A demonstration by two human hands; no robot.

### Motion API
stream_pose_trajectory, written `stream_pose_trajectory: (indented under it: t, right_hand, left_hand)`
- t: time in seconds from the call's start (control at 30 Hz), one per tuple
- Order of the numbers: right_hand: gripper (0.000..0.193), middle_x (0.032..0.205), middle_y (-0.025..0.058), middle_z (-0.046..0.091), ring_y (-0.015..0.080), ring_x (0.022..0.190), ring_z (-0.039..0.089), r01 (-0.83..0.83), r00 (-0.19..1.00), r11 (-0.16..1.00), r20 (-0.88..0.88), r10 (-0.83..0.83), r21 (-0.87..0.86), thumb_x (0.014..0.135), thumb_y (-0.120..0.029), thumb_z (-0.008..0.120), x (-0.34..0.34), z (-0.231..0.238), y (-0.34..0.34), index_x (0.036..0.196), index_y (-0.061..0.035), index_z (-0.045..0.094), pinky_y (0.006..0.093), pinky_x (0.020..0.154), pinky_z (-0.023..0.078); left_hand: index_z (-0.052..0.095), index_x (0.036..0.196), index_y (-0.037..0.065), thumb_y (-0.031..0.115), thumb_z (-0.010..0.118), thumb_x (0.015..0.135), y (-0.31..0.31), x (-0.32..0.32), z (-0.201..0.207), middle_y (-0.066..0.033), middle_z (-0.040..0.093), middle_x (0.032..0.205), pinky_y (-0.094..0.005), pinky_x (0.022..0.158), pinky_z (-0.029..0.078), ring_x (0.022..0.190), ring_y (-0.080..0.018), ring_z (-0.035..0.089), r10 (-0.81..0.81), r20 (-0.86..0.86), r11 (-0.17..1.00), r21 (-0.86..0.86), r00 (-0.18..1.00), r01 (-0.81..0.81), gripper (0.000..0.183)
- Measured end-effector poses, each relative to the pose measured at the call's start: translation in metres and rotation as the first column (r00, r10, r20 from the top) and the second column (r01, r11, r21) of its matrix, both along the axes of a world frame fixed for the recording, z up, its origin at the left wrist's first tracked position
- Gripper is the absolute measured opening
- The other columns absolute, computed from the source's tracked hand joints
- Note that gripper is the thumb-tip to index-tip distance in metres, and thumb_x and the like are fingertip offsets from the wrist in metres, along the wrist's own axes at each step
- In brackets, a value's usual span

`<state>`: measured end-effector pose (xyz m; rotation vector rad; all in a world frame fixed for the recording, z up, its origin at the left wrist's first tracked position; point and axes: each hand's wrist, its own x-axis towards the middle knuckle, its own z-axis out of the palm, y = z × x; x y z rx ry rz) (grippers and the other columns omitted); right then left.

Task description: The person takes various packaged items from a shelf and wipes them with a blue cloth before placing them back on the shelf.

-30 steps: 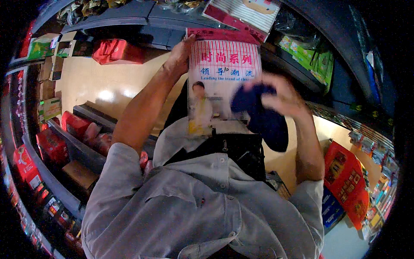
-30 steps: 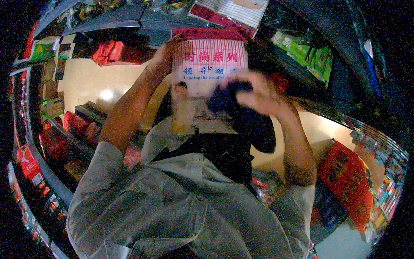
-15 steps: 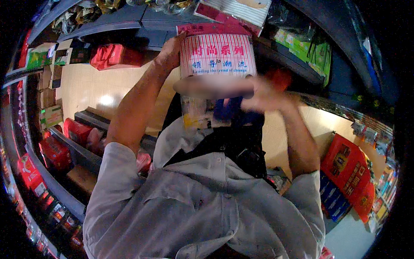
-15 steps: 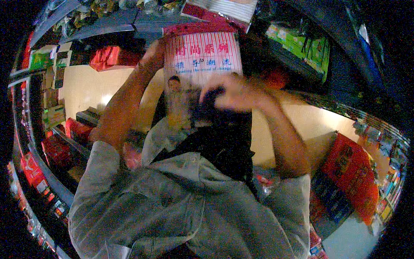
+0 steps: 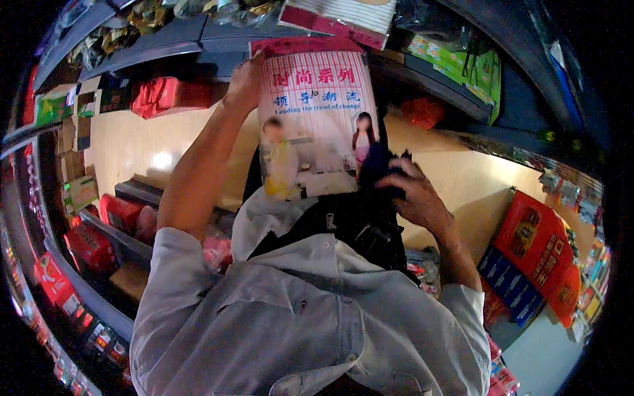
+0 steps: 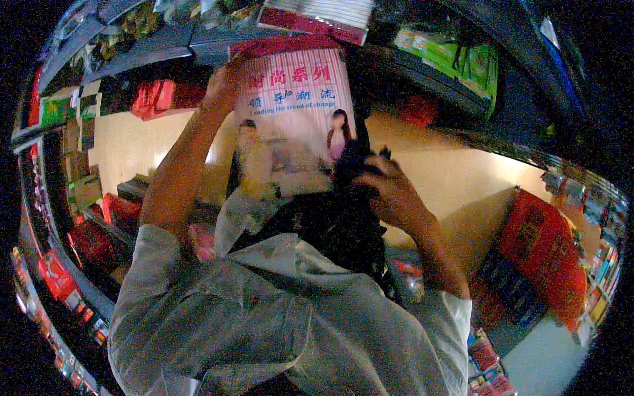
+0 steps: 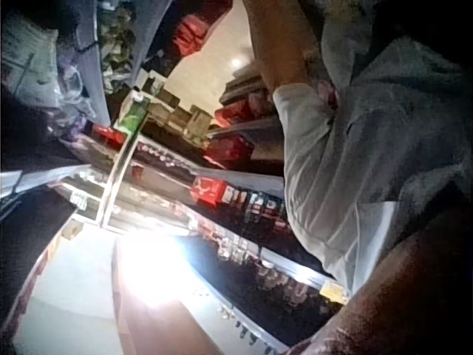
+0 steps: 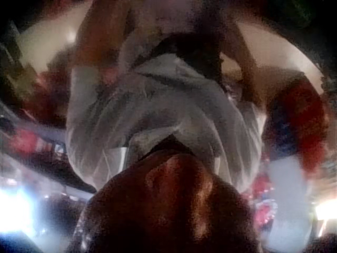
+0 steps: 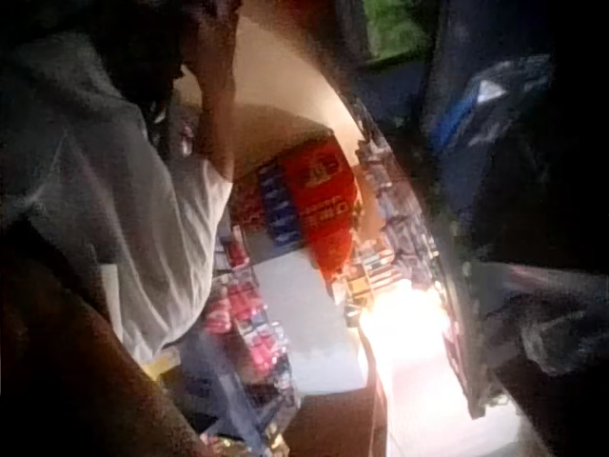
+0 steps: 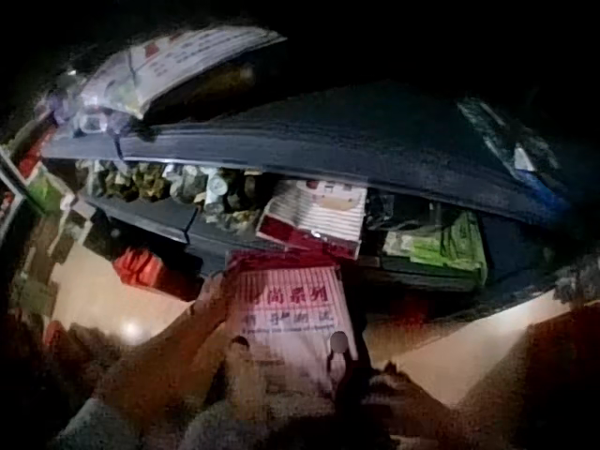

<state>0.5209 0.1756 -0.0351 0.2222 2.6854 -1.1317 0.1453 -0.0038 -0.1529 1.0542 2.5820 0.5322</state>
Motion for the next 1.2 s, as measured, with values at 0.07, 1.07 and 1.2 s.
stream_pose_trajectory:
  t: [0.07,1.07,1.2]
  right_hand:
    - [0.04,0.113,0.0134,0.051,0.0315,0.109,0.051,0.001,0.996,0.979,0.093,0.018,-0.203,0.059,0.006,0.06,0.007,0.008,0.005,0.097,-0.0088,0.064,0.0366,0.098,0.038]
    - [0.058,0.112,0.0162,0.057,0.0319,0.103,0.057,0.457,0.249,-0.025,0.155,-0.956,-0.889,0.061,-0.001,0.053,0.033,-0.014,0.042,0.119,0.0011,0.049,0.0427,0.091,0.048]
    - [0.055,0.115,0.0159,0.055,0.0308,0.104,0.056,0.385,0.249,0.139,-0.043,-0.968,-0.913,0.064,0.0,0.054,0.002,0.048,0.055,0.119,-0.0003,0.05,0.0419,0.093,0.046]
  left_hand:
    - [0.056,0.109,0.002,0.022,0.061,0.086,0.002,0.009,-0.008,-0.0198,0.063,0.09,-0.0423,0.075,0.047,0.08,-0.0353,0.06,0.195,0.222,0.811,0.511,0.955,-0.284,0.031]
    - [0.046,0.13,-0.003,0.003,0.052,0.079,0.029,0.14,0.259,-0.013,0.055,0.125,-0.0298,0.097,0.042,0.112,-0.0191,0.055,-0.368,0.87,0.544,0.487,0.327,-0.683,0.052]
    - [0.042,0.133,-0.002,0.007,0.057,0.077,0.008,0.132,0.195,-0.0139,0.056,0.123,-0.0335,0.095,0.045,0.111,-0.0215,0.056,-0.498,0.853,0.431,0.4,0.156,-0.809,0.059]
